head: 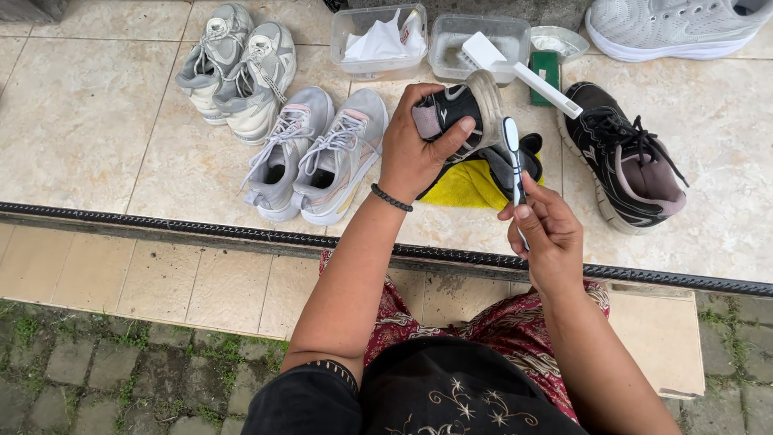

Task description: Cleaning a pair of sneakers using a toothbrush, cleaning solution, and a cloth.

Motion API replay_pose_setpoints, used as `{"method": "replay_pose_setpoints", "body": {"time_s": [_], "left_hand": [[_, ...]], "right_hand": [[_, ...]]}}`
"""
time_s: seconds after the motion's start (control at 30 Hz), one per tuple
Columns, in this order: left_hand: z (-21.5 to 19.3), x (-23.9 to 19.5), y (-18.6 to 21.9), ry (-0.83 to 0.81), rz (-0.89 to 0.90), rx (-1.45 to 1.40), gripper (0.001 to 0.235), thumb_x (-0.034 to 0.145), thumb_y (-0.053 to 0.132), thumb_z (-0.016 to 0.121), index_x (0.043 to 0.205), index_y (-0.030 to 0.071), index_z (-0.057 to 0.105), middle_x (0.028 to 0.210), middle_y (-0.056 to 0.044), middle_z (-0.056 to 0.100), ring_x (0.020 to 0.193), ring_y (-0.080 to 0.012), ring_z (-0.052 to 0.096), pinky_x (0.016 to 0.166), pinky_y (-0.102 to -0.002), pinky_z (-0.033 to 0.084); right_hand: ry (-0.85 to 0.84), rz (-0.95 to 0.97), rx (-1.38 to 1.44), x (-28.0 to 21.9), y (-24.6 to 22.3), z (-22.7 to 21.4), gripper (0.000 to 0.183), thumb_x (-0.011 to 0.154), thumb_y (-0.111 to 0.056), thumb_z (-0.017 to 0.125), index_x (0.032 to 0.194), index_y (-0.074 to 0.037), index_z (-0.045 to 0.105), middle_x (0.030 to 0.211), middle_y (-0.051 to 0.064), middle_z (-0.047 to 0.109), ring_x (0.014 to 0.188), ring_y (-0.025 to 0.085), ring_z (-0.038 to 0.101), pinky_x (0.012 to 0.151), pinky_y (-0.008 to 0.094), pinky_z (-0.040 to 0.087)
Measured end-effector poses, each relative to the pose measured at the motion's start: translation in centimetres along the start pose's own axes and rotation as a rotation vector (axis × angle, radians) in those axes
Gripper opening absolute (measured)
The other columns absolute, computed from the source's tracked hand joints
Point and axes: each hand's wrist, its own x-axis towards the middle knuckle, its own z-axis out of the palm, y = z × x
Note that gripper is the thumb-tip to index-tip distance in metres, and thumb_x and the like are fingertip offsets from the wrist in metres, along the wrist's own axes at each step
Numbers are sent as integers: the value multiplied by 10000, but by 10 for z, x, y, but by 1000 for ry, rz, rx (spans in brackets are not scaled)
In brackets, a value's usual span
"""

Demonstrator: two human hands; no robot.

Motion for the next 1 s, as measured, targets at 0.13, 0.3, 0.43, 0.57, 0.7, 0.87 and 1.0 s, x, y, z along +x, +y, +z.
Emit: {"method": "replay_pose_setpoints", "body": {"time_s": [0.13, 0.3, 0.43, 0.57, 0.7, 0.87, 1.0], "left_hand": [[7, -9, 1, -43, 0, 18, 669, 817, 625, 796, 1246, 166, 568, 1128, -181, 653, 1120, -440, 651, 965, -568, 513], [2, -4, 3, 5, 11, -7, 647, 853, 612, 773, 1253, 150, 562, 1115, -204, 646, 1114, -459, 640, 946, -586, 514], [8, -3, 2, -4, 23, 18, 657, 856, 627, 757, 1250, 144, 551, 1121, -208, 643, 1119, -472, 636, 936, -589, 518], [14, -11, 6, -56, 17, 50, 692, 822, 642, 768, 1253, 144, 556, 1125, -201, 648, 1113, -466, 642, 940, -593, 518], [5, -4, 0, -6, -10, -9, 654, 836, 610, 785, 1244, 145, 574, 1104, -196, 658, 1108, -451, 649, 943, -560, 513], [3, -6, -1, -21, -32, -3, 655, 820, 612, 790, 1234, 153, 574, 1101, -200, 658, 1099, -445, 654, 944, -559, 516], [1, -10, -2, -8, -29, 10, 646, 804, 606, 802, 1228, 169, 590, 1097, -180, 665, 1094, -426, 661, 949, -528, 519]], "right_hand": [[4, -13, 19, 12, -10, 1, 377, 1059, -19, 528, 1432, -53, 563, 851, 205, 663, 445, 115, 490, 363, 162, 351], [8, -15, -7, 10, -11, 9, 383, 1049, -17, 535, 1429, -50, 567, 848, 201, 666, 442, 107, 485, 364, 166, 351], [33, -2, -7, 7, -10, 7, 386, 1050, -30, 538, 1434, -59, 563, 856, 195, 669, 455, 98, 501, 366, 158, 359], [27, -41, -4, 22, -15, 7, 378, 1063, -27, 534, 1439, -61, 561, 857, 203, 662, 452, 108, 492, 371, 160, 349], [25, -14, -21, 8, -15, 12, 382, 1049, -35, 544, 1429, -57, 568, 859, 202, 674, 453, 95, 504, 363, 149, 356], [24, -11, -7, 11, -15, 13, 384, 1042, -11, 540, 1424, -43, 569, 840, 211, 676, 431, 111, 495, 356, 165, 353], [-1, -37, 1, 19, -17, 19, 388, 1043, -14, 546, 1430, -39, 565, 842, 210, 670, 435, 107, 484, 372, 158, 355]]}}
